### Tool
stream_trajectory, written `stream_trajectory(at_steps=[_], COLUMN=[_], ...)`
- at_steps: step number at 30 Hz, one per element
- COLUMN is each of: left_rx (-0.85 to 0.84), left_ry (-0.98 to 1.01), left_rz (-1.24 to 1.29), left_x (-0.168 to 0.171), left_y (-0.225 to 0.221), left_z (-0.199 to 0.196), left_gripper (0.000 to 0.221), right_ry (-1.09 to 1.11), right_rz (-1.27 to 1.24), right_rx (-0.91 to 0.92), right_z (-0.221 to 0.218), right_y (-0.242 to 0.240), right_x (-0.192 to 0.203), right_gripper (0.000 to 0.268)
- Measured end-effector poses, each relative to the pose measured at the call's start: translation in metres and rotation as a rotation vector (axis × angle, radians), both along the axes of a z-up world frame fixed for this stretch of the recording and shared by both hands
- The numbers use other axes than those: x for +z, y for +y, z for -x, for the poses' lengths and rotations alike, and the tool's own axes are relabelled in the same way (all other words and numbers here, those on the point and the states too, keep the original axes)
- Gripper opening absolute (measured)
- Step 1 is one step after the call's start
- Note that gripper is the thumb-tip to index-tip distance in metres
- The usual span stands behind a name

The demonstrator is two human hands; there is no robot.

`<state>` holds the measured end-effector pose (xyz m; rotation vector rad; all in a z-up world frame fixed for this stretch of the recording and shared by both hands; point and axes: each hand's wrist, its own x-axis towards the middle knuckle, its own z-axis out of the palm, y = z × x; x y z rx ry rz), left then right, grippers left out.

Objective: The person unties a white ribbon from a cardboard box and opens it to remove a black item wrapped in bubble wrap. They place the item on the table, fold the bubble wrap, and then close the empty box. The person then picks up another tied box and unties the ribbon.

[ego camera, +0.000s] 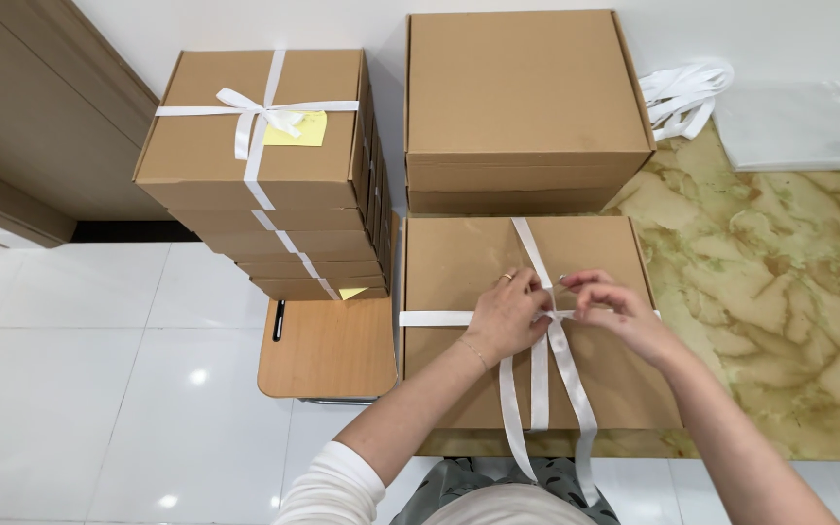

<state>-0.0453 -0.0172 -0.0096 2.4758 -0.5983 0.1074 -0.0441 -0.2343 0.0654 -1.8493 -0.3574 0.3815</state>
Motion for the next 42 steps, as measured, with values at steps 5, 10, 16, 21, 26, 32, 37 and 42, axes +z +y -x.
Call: stream_trajectory(at_steps=[5, 10, 16, 21, 26, 32, 37, 42], left_rx=[-0.012, -0.027, -0.035, -0.007, 0.047, -0.08, -0.088, 0.361], left_ry=[0.225, 0.492, 0.475, 0.29, 0.201, 0.151, 0.391, 0.656], left_rz=[0.257, 0.33, 0.262, 0.082, 0.158, 0.275, 0.348, 0.702], left_x=[0.011, 0.042, 0.034, 0.026, 0.052, 0.041, 0.055, 0.087], left_y=[0.01, 0.019, 0.032, 0.041, 0.055, 0.013, 0.025, 0.128], left_z=[-0.005, 0.003, 0.012, 0.027, 0.04, 0.035, 0.033, 0.059], left_gripper=[0.025, 0.031, 0.028, 0.021, 0.026, 0.039, 0.035, 0.024], right_ry=[-0.306, -0.378, -0.33, -0.145, -0.049, -0.035, 0.137, 0.187], right_rz=[0.332, 0.415, 0.264, 0.162, -0.111, -0.451, -0.348, 0.139], right_rx=[-0.035, 0.023, -0.036, -0.065, -0.133, -0.148, -0.094, -0.322], right_z=[0.011, 0.02, 0.019, 0.03, 0.028, 0.038, 0.046, 0.075], right_y=[-0.002, 0.011, 0.007, 0.007, 0.004, 0.022, -0.056, -0.123], right_x=[0.007, -0.034, -0.044, 0.003, -0.007, 0.062, 0.076, 0.07], right_gripper=[0.044, 0.053, 0.018, 0.016, 0.016, 0.025, 0.027, 0.023])
